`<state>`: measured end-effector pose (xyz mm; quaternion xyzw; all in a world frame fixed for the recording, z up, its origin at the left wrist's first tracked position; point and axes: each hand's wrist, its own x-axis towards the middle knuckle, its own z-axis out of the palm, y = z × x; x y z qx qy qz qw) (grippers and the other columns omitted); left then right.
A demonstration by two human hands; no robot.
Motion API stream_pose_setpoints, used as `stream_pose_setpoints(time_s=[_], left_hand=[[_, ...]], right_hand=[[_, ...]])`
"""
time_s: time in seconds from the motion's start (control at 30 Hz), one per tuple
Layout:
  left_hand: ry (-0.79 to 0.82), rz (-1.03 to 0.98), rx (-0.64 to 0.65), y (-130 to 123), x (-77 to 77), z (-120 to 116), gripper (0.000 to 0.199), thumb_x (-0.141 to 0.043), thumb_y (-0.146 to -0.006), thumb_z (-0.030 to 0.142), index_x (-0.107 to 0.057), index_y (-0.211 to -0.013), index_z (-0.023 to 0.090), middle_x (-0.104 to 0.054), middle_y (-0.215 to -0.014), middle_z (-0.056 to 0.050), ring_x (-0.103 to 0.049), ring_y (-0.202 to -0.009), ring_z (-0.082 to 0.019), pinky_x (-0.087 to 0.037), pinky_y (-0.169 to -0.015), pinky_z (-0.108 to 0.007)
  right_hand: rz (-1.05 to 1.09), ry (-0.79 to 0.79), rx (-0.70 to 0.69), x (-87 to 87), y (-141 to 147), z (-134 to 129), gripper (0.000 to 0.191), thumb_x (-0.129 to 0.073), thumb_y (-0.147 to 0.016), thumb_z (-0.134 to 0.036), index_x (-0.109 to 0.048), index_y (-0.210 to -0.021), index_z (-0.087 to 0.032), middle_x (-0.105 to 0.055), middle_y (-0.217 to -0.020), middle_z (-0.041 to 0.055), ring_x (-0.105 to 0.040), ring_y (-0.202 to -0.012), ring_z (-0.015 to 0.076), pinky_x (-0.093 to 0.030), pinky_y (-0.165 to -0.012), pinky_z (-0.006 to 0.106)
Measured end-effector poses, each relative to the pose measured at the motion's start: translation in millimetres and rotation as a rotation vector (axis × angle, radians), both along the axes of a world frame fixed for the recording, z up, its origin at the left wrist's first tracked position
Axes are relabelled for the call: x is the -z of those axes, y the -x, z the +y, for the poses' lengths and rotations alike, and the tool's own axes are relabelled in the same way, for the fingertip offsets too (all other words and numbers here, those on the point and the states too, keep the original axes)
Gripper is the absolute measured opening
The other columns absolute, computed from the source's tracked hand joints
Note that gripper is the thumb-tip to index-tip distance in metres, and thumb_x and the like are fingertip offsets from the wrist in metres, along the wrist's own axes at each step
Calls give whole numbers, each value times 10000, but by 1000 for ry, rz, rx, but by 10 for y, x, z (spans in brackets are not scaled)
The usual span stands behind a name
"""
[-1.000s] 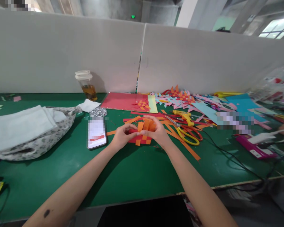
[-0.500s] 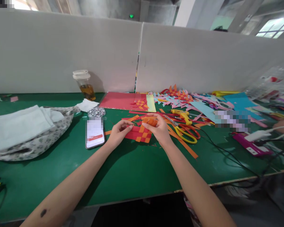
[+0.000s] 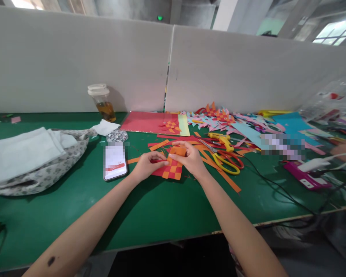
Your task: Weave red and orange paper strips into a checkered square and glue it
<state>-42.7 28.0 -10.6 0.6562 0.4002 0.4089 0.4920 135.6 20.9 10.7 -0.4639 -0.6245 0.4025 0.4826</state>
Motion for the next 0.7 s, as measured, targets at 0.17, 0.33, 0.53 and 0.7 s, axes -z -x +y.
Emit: stream_pose_setpoints(time_s=[0.17,0.33,0.53,0.7], left_hand=[[29,14,40,0,-6,-5,268,-720,-633,377,-604,-733,158,-658,-709,-12,-610,-661,-134,-466,-631,-251],[3,-57,-30,6,1,7,237,-715,-648,345,-588,-735,166,-656,-722,-7,-604,-677,-122,-462,-666,-247],[34,-160,-182,8,11,38,269,-705,-665,352,-559,-788,163,-643,-699,-6,-599,-648,-109,-457,-647,-230],[170,-184,-137,-17,20,16,397,-726,-638,365,-521,-922,178,-639,-668,5,-600,-593,-122,-463,-582,-235]], right_hand=[[91,27,9,19,-18,26,440,-722,-624,-339,-540,-1014,-248,-621,-740,-4,-594,-646,155,-481,-619,304],[169,80,131,-12,9,42,490,-751,-578,-355,-534,-1002,-240,-645,-827,17,-626,-800,176,-484,-772,338],[191,247,161,-21,15,53,528,-739,-578,-399,-525,-1032,-233,-645,-849,31,-632,-801,184,-498,-736,342],[207,148,175,3,-11,56,504,-741,-585,-332,-542,-1032,-216,-647,-775,15,-631,-756,164,-485,-774,335]])
